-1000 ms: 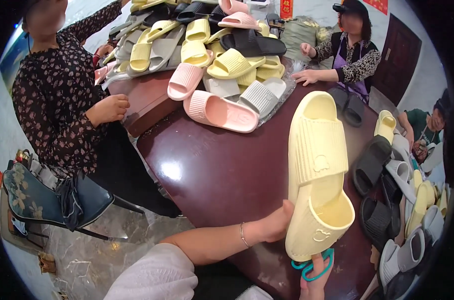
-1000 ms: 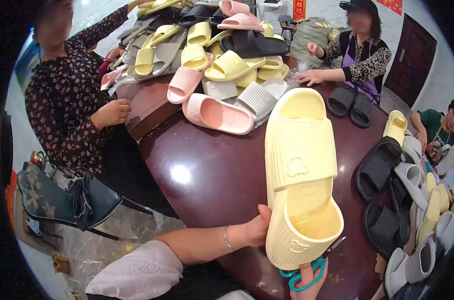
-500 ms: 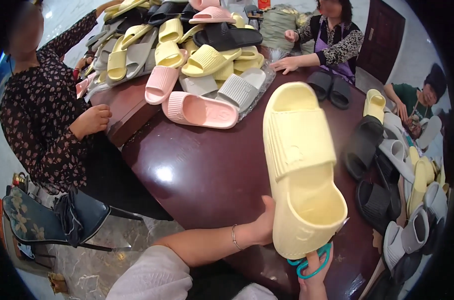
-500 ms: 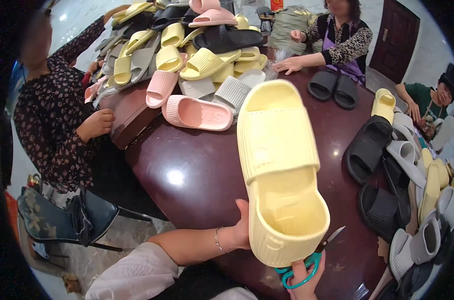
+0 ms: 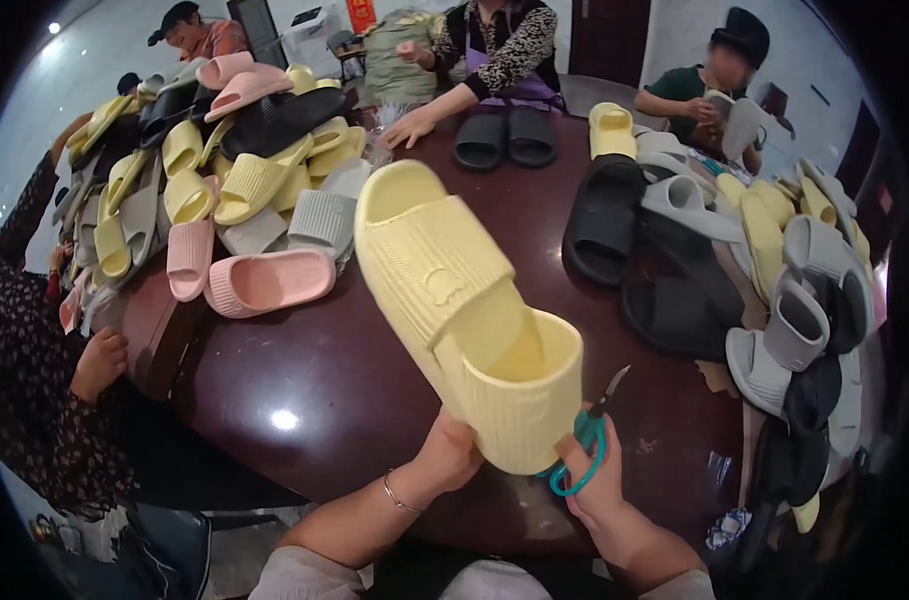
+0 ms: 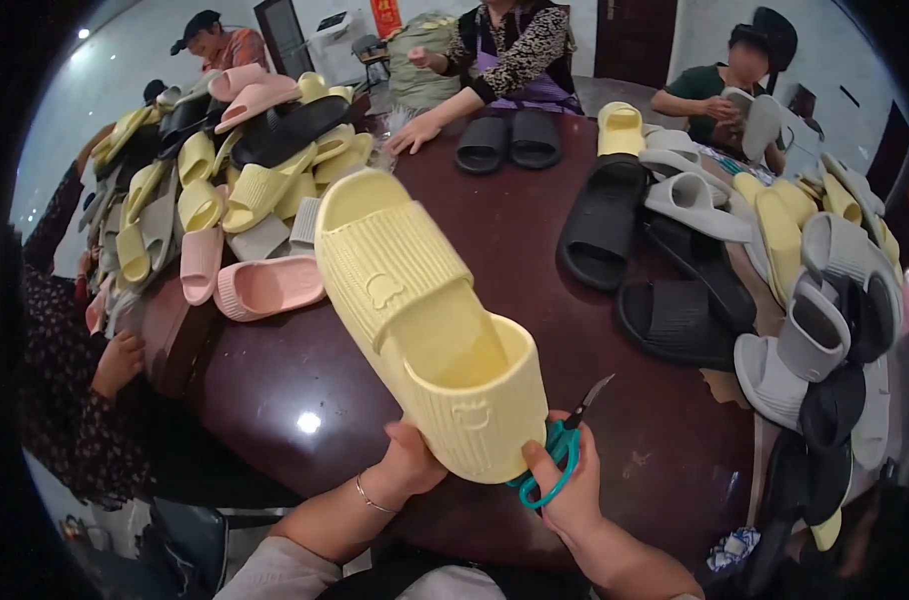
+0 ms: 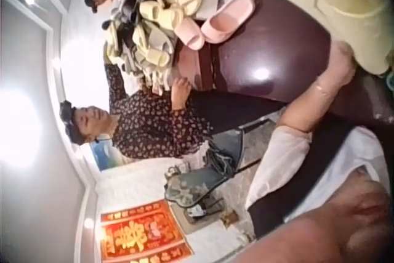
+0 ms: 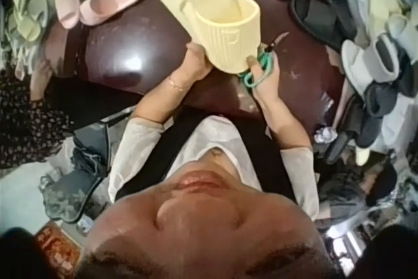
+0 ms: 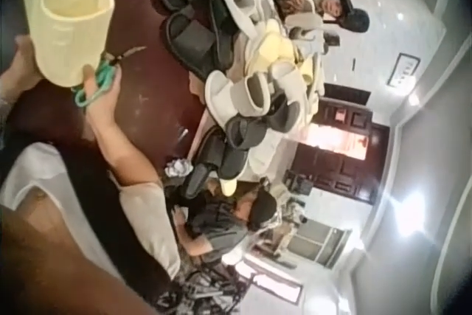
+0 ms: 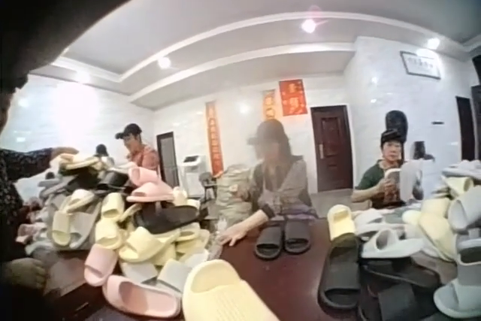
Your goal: Trim excess material and loose threads from newly manufactured slippers using scissors.
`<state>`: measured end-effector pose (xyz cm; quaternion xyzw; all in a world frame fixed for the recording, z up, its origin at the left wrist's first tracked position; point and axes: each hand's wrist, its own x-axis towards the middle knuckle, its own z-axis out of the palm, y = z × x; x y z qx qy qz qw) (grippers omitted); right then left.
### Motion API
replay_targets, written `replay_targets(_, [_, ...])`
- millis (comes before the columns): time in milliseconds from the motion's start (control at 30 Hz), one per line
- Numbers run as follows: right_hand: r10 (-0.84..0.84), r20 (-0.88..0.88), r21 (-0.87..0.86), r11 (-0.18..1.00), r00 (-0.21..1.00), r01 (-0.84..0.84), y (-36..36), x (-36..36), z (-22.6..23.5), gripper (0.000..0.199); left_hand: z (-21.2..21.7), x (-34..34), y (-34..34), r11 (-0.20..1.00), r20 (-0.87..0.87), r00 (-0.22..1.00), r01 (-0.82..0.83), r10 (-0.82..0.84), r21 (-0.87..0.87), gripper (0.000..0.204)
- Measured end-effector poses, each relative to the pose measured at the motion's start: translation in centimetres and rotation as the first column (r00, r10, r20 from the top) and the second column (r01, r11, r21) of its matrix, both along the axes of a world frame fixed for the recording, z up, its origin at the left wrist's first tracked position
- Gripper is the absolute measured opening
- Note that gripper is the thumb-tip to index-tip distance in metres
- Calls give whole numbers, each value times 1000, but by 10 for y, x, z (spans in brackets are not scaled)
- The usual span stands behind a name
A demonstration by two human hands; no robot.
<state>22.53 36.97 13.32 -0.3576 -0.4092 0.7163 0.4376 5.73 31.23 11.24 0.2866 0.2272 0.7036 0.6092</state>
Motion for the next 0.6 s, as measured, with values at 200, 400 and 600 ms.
replay_targets(200, [-61,40,9,998,997,60,-2,0,-3,42,14,-1,7,993,-274,956,-113,103,-22,84])
replay_targets(400, [-60,256,243,970,965,-4,-6,-1,-9,45,19,3,7,960,-350,899,-280,263,1,85])
replay_targets(600, [5,14,316,949,1000,-9,-8,-9,-17,55,16,12,9,935,-524,798,-354,298,-6,62])
